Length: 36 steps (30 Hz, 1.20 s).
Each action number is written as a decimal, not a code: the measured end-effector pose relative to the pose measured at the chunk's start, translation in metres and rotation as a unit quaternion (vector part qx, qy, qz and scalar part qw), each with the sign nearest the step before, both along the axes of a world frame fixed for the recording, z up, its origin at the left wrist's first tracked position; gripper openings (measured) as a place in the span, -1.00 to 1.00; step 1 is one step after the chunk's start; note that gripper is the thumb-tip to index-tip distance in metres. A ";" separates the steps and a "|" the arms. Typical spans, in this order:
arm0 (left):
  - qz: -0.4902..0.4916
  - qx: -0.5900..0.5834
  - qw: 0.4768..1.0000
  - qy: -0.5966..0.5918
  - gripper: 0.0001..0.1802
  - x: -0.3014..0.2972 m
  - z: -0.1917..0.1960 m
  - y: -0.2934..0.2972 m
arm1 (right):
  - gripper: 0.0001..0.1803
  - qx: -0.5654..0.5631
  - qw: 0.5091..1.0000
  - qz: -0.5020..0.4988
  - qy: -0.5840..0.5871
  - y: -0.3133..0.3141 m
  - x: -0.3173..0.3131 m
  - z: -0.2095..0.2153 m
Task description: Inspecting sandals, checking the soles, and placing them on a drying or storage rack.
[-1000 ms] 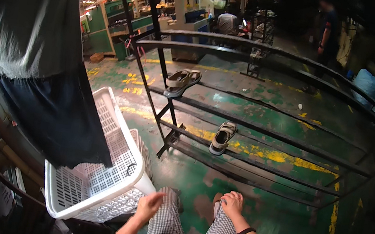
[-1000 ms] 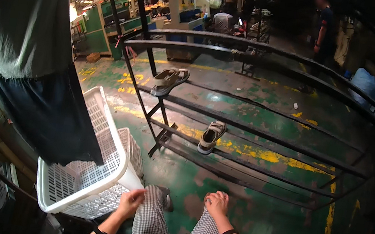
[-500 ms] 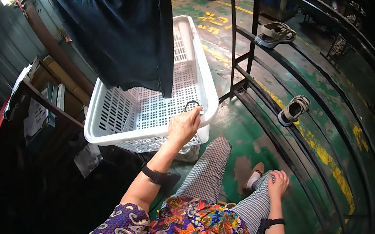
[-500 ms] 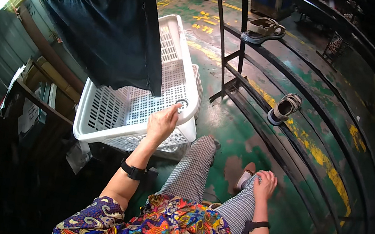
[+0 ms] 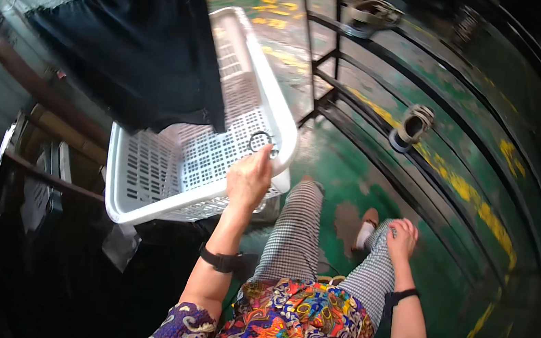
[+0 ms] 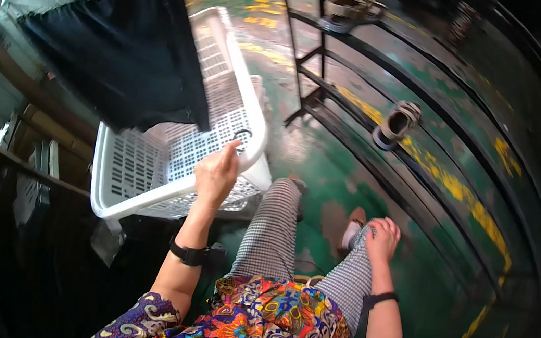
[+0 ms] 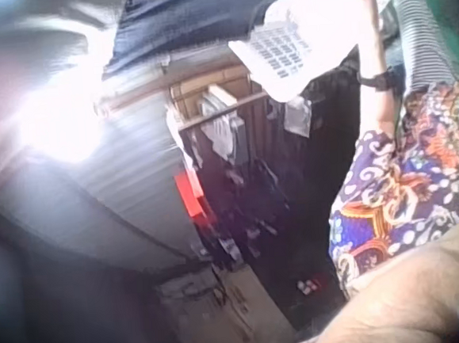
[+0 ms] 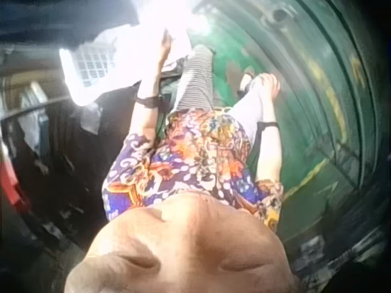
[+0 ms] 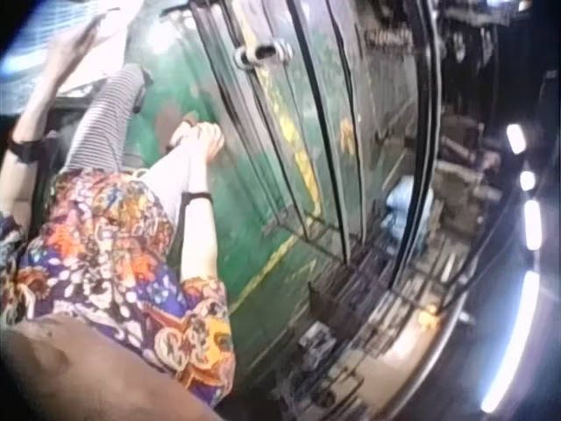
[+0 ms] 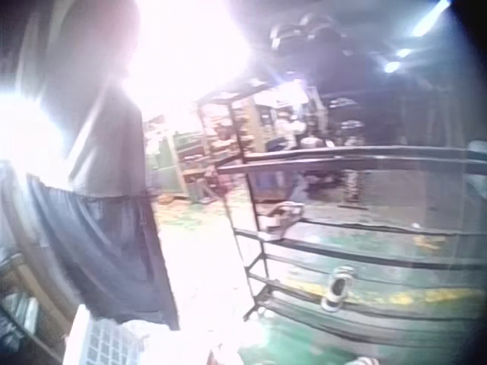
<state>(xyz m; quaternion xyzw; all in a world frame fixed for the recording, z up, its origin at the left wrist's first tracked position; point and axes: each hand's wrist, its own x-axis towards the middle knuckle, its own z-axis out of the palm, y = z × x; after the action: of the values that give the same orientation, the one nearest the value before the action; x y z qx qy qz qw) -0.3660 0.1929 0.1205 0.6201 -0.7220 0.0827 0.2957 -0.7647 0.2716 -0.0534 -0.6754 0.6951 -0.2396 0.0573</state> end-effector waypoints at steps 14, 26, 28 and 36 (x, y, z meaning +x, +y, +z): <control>-0.306 -0.037 0.851 0.424 -0.79 -0.032 0.118 0.031 | -0.91 -0.006 0.998 -0.062 0.031 0.000 0.001 -0.007; -0.746 -0.028 0.534 0.396 -0.82 -0.121 0.216 0.017 | -0.92 -0.009 0.997 -0.078 0.017 -0.001 0.018 -0.010; -0.790 -0.023 0.483 0.376 -0.83 -0.127 0.229 0.021 | -0.92 0.002 0.997 -0.080 0.015 -0.001 0.017 -0.007; -0.917 0.008 0.274 0.291 -0.84 -0.145 0.272 0.042 | -0.92 0.015 0.998 -0.068 0.000 -0.003 0.013 -0.001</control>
<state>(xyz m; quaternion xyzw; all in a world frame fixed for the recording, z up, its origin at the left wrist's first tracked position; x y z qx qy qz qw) -0.5112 0.2349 0.3927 -0.4658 -0.6806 -0.4343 0.3621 -0.7513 0.2686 -0.0548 -0.6255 0.7430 -0.2326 0.0506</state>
